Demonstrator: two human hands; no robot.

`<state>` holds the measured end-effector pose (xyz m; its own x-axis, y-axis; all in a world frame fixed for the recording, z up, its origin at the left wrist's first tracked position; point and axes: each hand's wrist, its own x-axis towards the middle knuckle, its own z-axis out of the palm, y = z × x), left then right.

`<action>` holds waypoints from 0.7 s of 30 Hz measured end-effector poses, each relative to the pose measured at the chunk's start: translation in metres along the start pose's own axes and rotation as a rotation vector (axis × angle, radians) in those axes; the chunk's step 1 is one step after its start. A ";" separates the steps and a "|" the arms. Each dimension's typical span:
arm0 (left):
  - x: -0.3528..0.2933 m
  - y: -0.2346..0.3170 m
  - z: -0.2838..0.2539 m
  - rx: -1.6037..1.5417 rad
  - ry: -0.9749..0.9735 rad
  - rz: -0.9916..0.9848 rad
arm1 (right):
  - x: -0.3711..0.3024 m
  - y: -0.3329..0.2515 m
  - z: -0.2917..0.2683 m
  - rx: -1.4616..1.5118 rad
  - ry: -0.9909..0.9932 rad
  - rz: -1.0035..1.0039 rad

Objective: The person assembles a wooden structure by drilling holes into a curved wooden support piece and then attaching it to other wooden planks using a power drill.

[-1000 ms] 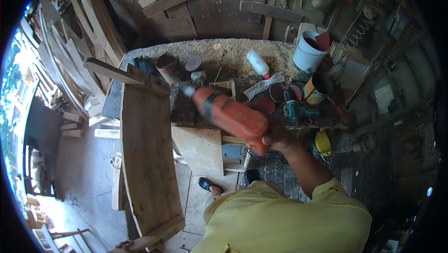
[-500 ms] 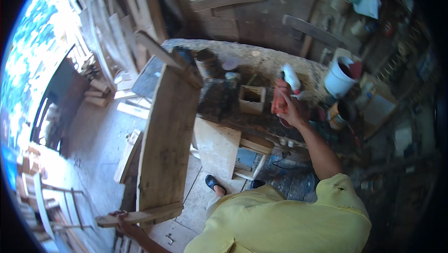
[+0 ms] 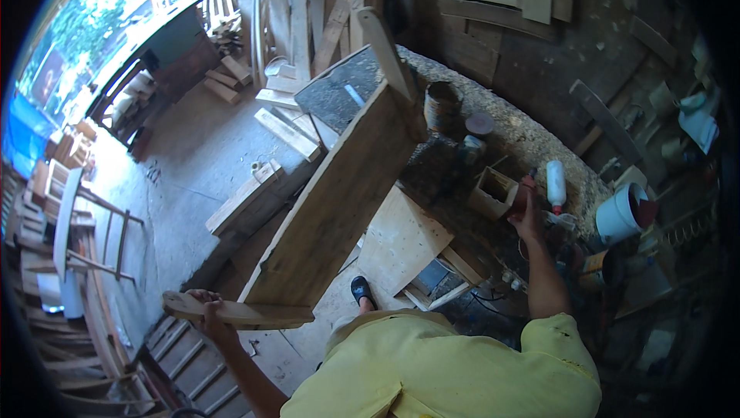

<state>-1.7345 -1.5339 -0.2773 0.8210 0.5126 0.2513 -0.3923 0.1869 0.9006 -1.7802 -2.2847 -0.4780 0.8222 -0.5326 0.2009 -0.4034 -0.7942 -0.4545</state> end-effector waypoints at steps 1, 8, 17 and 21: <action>0.000 0.004 0.005 -0.006 -0.007 -0.008 | -0.003 -0.004 0.001 -0.051 0.118 -0.110; 0.002 0.006 0.013 -0.026 0.015 0.031 | -0.004 -0.006 -0.002 -0.077 0.026 0.006; -0.041 0.020 0.013 0.059 -0.022 0.015 | 0.084 -0.138 -0.079 0.300 0.063 -0.143; -0.075 0.007 -0.016 0.098 -0.091 0.039 | 0.137 -0.272 -0.099 0.812 -0.284 -0.162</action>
<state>-1.8059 -1.5575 -0.2955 0.8420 0.4388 0.3138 -0.3859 0.0835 0.9188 -1.5980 -2.1710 -0.2409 0.9571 -0.2525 0.1420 0.0489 -0.3422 -0.9384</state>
